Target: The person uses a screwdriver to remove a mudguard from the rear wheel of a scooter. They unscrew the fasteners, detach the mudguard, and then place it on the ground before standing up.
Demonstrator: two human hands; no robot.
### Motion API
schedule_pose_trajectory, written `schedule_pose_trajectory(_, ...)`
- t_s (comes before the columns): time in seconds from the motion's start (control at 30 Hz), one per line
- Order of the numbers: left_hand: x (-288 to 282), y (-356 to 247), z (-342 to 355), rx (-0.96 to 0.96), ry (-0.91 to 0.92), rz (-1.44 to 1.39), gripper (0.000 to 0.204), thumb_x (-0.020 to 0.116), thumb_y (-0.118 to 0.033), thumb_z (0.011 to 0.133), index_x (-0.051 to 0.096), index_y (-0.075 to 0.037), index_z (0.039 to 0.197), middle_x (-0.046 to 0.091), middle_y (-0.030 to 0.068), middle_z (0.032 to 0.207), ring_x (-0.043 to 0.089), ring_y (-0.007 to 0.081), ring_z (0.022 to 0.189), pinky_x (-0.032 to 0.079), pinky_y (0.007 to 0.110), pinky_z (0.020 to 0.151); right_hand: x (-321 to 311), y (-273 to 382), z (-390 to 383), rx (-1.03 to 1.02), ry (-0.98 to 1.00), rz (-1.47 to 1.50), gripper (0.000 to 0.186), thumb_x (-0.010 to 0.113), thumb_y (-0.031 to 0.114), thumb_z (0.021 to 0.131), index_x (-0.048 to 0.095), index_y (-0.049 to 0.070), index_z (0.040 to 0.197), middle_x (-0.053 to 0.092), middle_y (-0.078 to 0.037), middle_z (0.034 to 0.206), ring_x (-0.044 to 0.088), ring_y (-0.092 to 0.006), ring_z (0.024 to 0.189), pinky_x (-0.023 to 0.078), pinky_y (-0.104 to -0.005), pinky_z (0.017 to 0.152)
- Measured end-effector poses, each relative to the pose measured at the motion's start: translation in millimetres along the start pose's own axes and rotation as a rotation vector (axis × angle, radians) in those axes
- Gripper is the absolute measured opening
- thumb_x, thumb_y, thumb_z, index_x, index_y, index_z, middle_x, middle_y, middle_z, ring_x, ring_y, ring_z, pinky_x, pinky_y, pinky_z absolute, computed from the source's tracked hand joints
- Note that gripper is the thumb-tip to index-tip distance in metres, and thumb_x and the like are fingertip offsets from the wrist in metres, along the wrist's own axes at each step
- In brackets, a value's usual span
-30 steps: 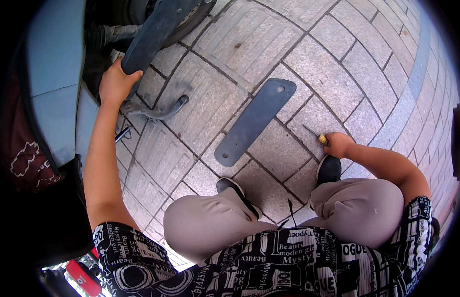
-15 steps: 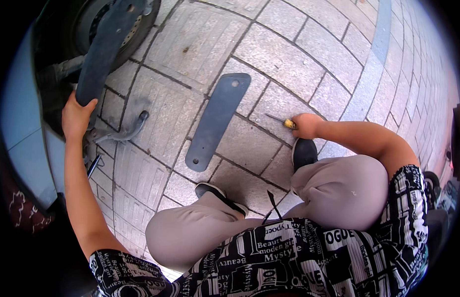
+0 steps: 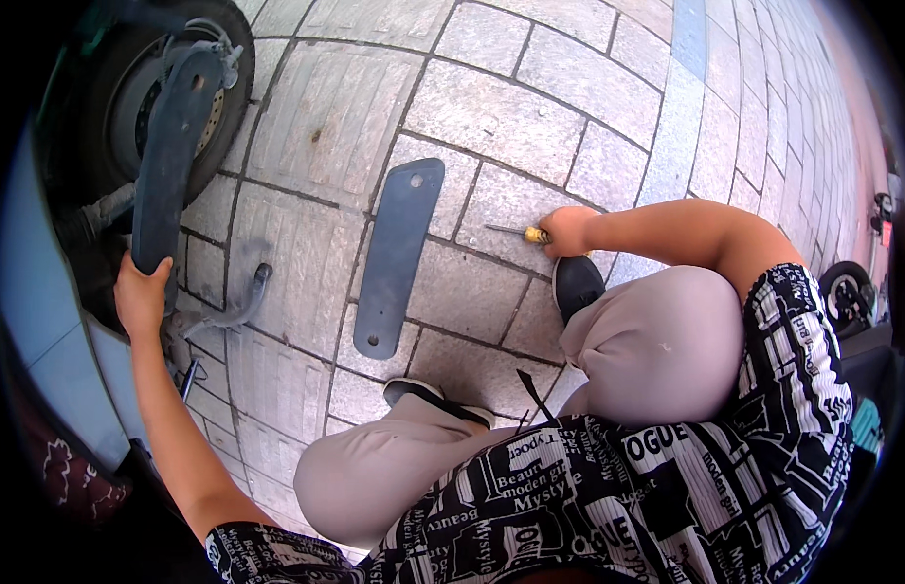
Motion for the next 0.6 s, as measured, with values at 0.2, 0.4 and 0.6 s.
schedule_pose_trajectory(0.2,0.3,3.1,-1.6,-0.007,0.054,-0.018,0.05,0.074,-0.033,0.073,0.06,-0.007,0.113,0.067,0.0205,0.101,0.063,0.039,0.096,0.049,0.045,0.079,0.6,-1.9,1.0,0.011,0.023,-0.006,0.042,0.064,0.038,0.078,0.064,0.009,0.108,0.066,-0.015,0.105,0.062,-0.0337,0.102,0.049,-0.0443,0.086)
schedule_pose_trajectory(0.4,3.6,13.1,1.8,0.026,0.009,0.004,0.05,0.074,-0.034,0.073,0.06,-0.007,0.113,0.066,0.0212,0.102,0.063,0.0392,0.098,0.049,0.044,0.081,3.4,-1.1,5.8,-0.015,0.024,0.004,0.041,0.062,0.038,0.078,0.064,0.01,0.108,0.066,-0.016,0.106,0.061,-0.0341,0.102,0.049,-0.0444,0.086)
schedule_pose_trajectory(0.6,15.0,17.9,12.6,0.078,0.018,-0.009,0.055,0.074,-0.035,0.074,0.058,-0.008,0.12,0.065,0.0216,0.106,0.061,0.0392,0.101,0.049,0.043,0.083,3.8,-6.7,5.1,-0.011,0.001,0.017,0.041,0.064,0.038,0.077,0.066,0.009,0.106,0.067,-0.015,0.102,0.063,-0.0329,0.098,0.05,-0.0438,0.083)
Point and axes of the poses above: each hand's wrist, its own z-axis towards the middle knuckle, its own x-axis out of the palm, y = z × x, the point moved 2 cm from there along z, towards the middle knuckle
